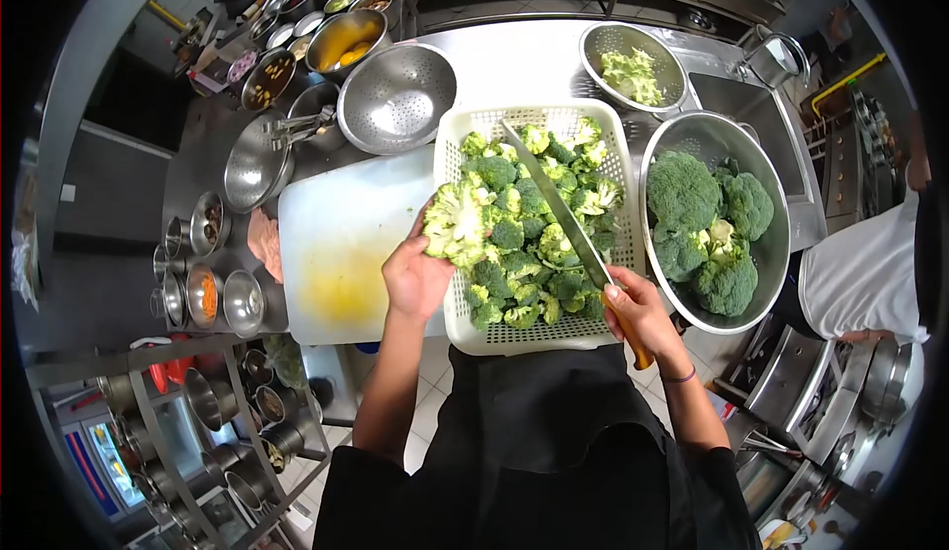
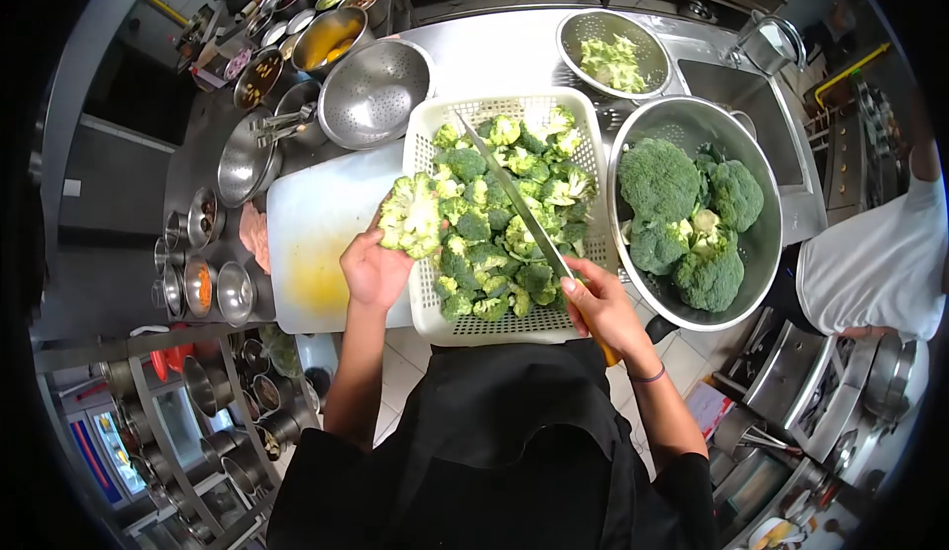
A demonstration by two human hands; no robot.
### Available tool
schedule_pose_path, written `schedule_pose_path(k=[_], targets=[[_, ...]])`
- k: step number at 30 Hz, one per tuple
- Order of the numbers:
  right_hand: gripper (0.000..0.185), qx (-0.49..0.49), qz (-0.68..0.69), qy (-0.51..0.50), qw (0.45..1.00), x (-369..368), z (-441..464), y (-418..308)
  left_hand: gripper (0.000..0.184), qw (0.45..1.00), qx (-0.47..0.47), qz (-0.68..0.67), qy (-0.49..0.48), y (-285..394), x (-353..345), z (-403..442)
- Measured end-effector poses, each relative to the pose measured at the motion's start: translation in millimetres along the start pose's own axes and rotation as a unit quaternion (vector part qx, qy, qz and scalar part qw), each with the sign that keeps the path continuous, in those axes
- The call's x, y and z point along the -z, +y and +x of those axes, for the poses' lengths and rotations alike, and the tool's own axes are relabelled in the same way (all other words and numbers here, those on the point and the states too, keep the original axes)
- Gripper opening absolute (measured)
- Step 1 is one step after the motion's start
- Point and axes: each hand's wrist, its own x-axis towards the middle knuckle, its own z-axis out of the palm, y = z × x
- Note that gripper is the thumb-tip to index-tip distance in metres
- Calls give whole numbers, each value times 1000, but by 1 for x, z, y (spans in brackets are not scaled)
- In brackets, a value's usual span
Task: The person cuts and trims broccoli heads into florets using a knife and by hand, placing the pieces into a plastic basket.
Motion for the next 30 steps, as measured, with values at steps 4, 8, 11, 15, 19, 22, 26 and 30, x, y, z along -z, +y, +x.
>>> schedule_pose_path(k=[4,8,11,15,19,22,26,30], targets=[[22,85,33,6,996,-12,-5,-5,70,995,19,-92,-36,-8,-9,-1],[25,95,-27,24,995,-18,-5,-14,72,986,41,-155,-51,-15,-6,0],[26,96,-48,27,994,-23,-7,-14,65,987,22,-158,-20,-25,-2,4],[27,104,-48,31,993,-25,-16,-17,50,982,33,-187,15,-39,13,1],[26,71,-67,45,994,-25,-21,-18,48,992,28,-112,51,-46,15,-3],[25,63,-45,38,996,-24,-24,-14,50,999,22,-45,9,-51,31,2],[26,57,-48,1,997,-20,-26,-10,51,999,-29,-16,33,-50,26,6],[19,62,-93,-21,994,-17,-28,-4,57,986,7,-169,17,-35,17,4]])
